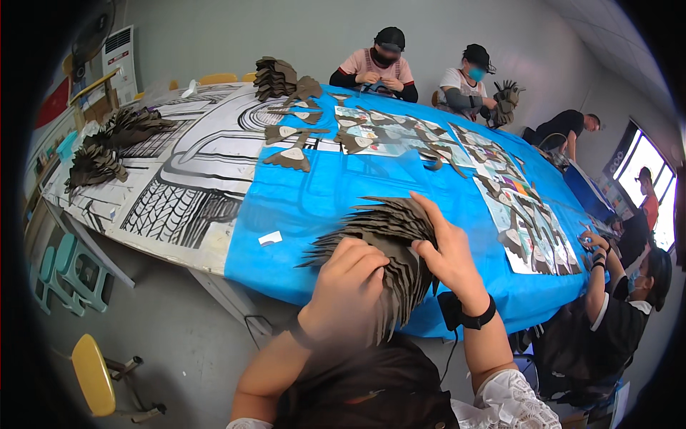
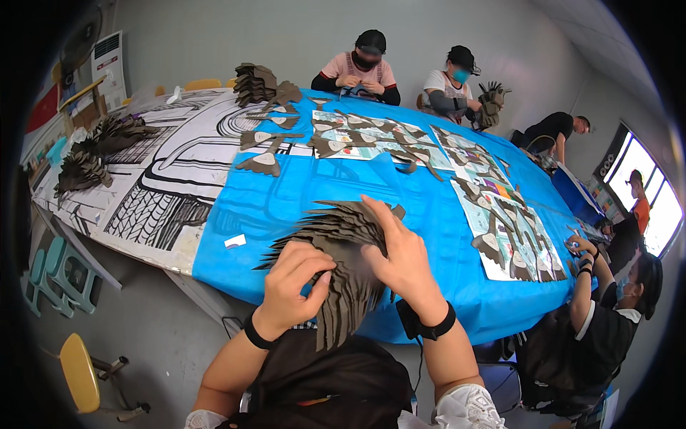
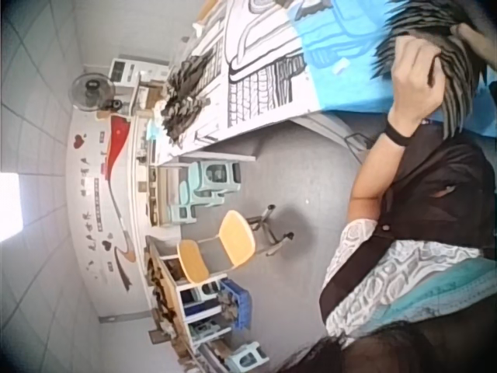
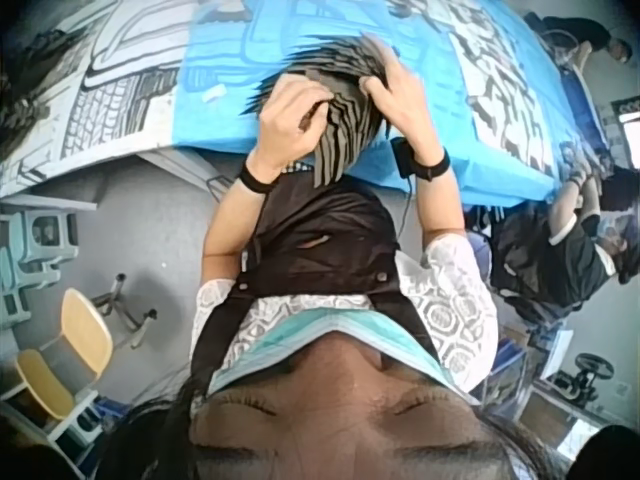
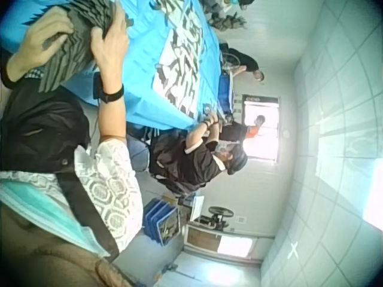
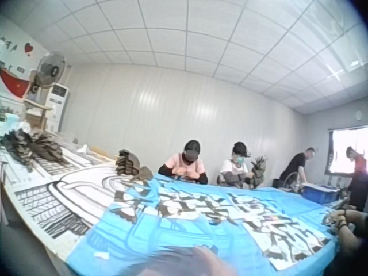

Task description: The recorder is inspecting and sorting various shoe upper components on a work table in a factory environment.

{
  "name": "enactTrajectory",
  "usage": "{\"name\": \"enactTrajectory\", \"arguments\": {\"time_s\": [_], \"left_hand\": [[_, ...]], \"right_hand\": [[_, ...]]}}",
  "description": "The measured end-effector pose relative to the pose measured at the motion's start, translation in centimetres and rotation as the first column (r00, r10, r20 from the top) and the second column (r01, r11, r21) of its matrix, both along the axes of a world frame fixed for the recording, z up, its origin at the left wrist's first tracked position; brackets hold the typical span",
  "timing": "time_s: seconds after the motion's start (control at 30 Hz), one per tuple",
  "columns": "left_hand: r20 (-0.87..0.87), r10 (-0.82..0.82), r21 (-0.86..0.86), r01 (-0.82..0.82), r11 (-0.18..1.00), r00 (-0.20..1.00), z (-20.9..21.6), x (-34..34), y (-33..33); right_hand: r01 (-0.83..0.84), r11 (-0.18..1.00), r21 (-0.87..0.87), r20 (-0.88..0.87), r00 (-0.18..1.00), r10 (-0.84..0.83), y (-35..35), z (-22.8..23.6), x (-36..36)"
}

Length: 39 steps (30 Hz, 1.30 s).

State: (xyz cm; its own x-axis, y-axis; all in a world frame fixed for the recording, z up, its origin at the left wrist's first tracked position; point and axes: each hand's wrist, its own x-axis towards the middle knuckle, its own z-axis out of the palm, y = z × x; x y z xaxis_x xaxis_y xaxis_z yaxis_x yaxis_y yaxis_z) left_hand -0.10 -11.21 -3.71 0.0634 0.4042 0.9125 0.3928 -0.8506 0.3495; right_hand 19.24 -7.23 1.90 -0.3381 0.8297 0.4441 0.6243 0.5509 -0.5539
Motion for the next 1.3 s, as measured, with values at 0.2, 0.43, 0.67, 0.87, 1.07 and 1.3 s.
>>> {"name": "enactTrajectory", "arguments": {"time_s": [0.2,0.43,0.67,0.87,1.07,1.3], "left_hand": [[-0.025,0.023,0.018,-0.023,1.0,0.999,-0.4,0.2,0.1],[-0.085,0.018,-0.013,-0.02,1.0,0.996,0.6,0.0,-0.1],[-0.211,-0.011,-0.169,-0.025,0.985,0.977,1.6,-0.2,0.0],[-0.107,0.02,-0.129,-0.033,0.991,0.994,0.8,0.2,0.1],[0.03,0.056,-0.011,-0.056,0.998,0.998,0.0,0.4,-0.2],[-0.065,0.047,-0.037,-0.049,0.998,0.997,0.2,0.4,0.0]], "right_hand": [[-0.035,0.999,-0.006,-0.043,0.998,0.035,0.5,0.1,0.2],[-0.037,0.999,-0.019,-0.059,0.998,0.036,0.8,0.0,0.5],[-0.028,0.997,0.068,0.053,0.998,0.024,0.5,-0.4,0.4],[0.029,0.995,0.097,0.125,0.991,-0.041,-0.4,-0.9,0.0],[0.021,0.998,0.059,0.088,0.996,-0.027,0.5,-0.9,0.3],[0.016,1.0,0.009,0.044,0.999,-0.016,0.5,-1.1,0.6]]}}
